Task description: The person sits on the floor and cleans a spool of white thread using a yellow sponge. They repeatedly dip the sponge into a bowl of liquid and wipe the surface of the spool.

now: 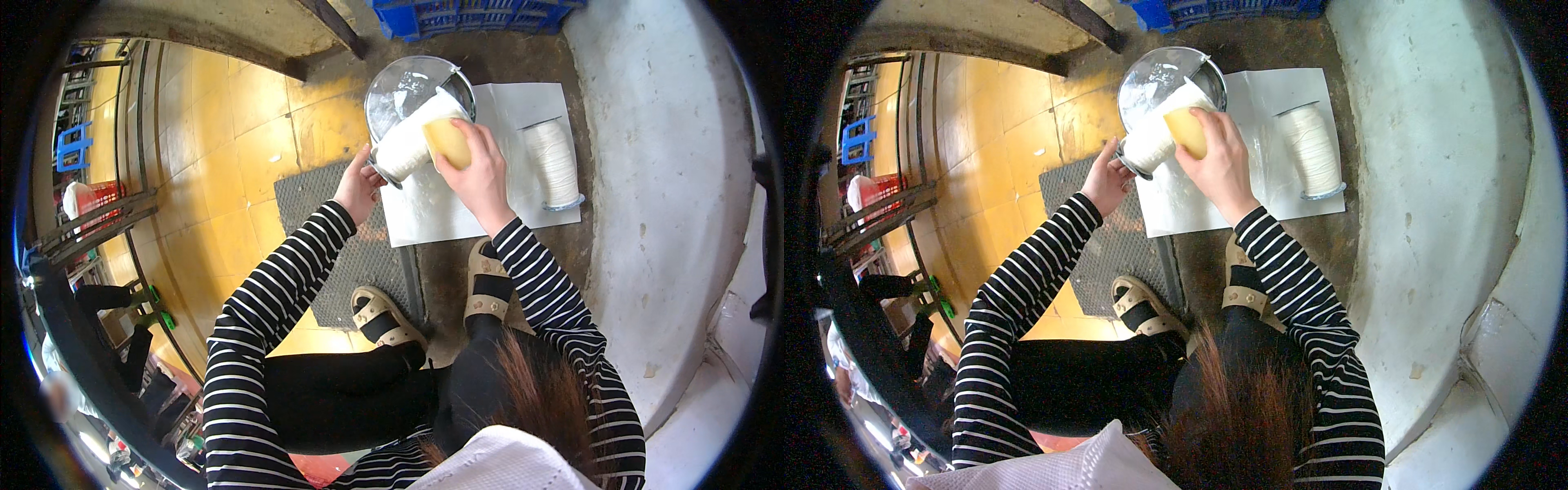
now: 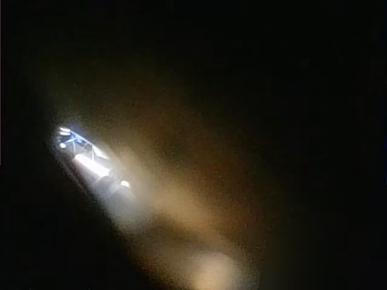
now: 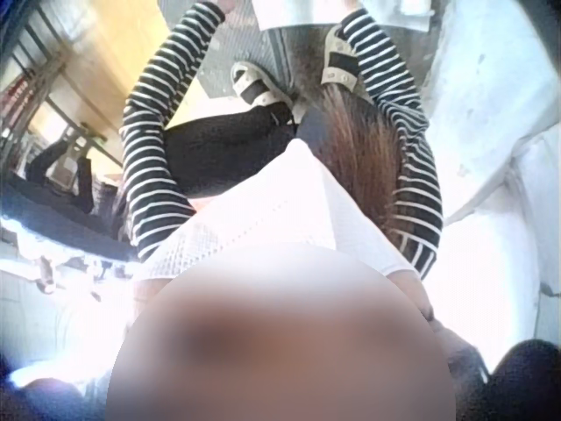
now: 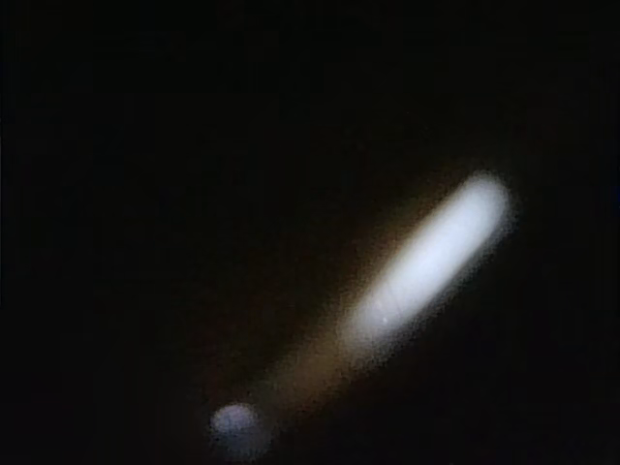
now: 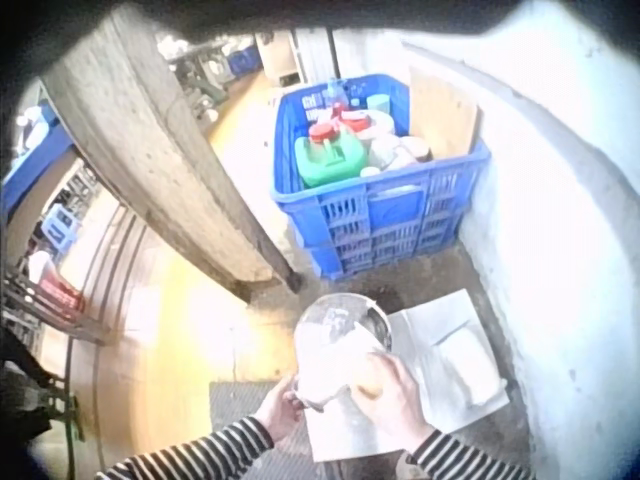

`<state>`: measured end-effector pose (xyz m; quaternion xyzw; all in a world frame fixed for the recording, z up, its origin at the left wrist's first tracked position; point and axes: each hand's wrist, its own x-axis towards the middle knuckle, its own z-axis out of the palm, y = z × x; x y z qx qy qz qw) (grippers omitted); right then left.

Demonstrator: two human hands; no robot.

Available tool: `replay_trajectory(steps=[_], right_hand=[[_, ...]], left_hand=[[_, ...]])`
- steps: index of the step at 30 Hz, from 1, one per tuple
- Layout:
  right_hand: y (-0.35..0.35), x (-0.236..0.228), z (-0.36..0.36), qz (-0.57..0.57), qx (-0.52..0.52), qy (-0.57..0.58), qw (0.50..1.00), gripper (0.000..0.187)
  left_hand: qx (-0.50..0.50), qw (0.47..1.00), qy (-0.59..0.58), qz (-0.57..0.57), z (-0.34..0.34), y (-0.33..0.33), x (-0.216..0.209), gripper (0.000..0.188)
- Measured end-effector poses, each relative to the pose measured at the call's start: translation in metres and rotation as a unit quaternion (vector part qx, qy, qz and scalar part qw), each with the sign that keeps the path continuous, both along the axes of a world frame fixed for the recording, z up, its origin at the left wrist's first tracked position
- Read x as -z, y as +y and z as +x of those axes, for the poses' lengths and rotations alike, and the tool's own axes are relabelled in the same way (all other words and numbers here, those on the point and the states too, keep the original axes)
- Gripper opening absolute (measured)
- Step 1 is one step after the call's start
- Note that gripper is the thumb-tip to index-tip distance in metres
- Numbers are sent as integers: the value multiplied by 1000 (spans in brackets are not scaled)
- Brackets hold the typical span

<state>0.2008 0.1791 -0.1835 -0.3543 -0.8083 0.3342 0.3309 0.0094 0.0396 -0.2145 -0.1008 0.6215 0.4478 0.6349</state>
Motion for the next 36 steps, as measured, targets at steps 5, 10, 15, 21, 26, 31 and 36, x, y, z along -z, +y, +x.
replay_trajectory(steps=[5, 10, 15, 21, 26, 31, 36], right_hand=[[21, 2, -1, -31, 51, 2, 998, 46], [11, 13, 12, -236, 137, -10, 962, 46], [0, 7, 23, -288, 147, 35, 945, 49], [16, 1, -10, -202, 100, 39, 974, 48], [20, -1, 6, -242, 140, -20, 960, 47], [17, -2, 11, -246, 136, 17, 960, 49], [33, -8, -9, -156, 112, -31, 981, 47]], left_hand=[[-4, 999, -23, 42, 0, 1, 2, 58], [-29, 999, -17, 29, 4, 2, 0, 54], [-35, 999, -23, 32, 5, 3, -2, 54], [-51, 998, -34, 27, 7, 3, 4, 65], [-28, 998, -50, 27, 4, 1, -1, 57], [-31, 998, -40, 42, 6, 2, -2, 57], [-25, 998, -42, 40, 6, 2, -2, 57]])
